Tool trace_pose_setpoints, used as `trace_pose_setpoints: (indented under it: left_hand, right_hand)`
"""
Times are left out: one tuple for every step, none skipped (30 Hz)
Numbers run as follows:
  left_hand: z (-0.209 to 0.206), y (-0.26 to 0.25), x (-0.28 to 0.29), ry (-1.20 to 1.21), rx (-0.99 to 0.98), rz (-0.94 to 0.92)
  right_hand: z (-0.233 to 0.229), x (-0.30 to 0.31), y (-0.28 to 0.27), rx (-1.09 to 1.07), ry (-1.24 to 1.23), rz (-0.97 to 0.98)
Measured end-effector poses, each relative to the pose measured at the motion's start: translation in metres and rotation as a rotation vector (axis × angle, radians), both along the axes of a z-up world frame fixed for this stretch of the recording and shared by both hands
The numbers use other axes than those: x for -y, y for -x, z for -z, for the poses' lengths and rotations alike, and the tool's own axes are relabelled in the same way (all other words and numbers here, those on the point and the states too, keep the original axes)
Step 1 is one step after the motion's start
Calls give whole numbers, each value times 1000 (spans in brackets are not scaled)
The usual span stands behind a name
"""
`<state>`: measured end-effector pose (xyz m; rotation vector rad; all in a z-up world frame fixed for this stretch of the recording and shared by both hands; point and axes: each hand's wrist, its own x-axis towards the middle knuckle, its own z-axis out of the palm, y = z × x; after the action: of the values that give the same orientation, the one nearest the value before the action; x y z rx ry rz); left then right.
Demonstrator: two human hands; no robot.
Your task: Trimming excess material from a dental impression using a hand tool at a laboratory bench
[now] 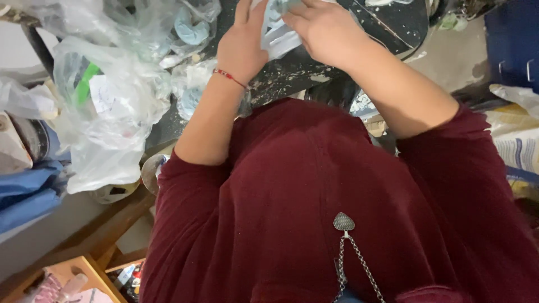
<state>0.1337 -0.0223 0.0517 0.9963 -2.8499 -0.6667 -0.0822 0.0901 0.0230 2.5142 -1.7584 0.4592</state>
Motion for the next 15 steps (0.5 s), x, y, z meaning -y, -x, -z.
trace_pose_setpoints:
  left_hand:
    - [-1, 0, 1, -15, 26, 16]
    - [-3, 0, 3, -30, 53, 32]
    - [-3, 1, 4, -33, 55, 39]
    - [-4, 1, 5, -15, 79, 45]
    - [-4, 0, 6, 5, 104, 48]
    - [-6, 2, 7, 4, 107, 52]
    - [-7, 3, 9, 65, 47, 64]
    - [-9, 3, 10, 125, -14, 78]
    - [-4, 2, 16, 127, -10, 77]
    - [0, 1, 22, 161, 6, 116]
    - [3, 0, 28, 195, 21, 156]
    - [8, -2, 33, 198, 24, 155]
    - [12, -4, 38, 292, 11, 192]
    - [17, -6, 42, 386, -3, 229]
    - [14, -7, 47, 387, -3, 233]
  right_hand:
    - [-6, -7, 1, -72, -6, 41]
    - [-11, -14, 2, -144, -14, 81]
    - [-8, -21, 1, -142, -17, 88]
    - [-6, -28, -1, -293, -43, 103]
    - [-3, -34, -3, -442, -66, 115]
    - [4, -37, 0, -439, -69, 118]
    - [10, -39, 1, -429, 4, 77]
    - [17, -41, 2, -418, 76, 36]
    - [8, -39, 5, -415, 77, 36]
    - [-2, -37, 7, -344, 191, -15]
    - [-12, -34, 10, -273, 306, -65]
    - [-17, -35, 14, -270, 309, -65]
    - [-22, -36, 18, -255, 364, -66]
    - [-28, -38, 22, -240, 420, -68]
    - [-2, -40, 35, -240, 421, -64]
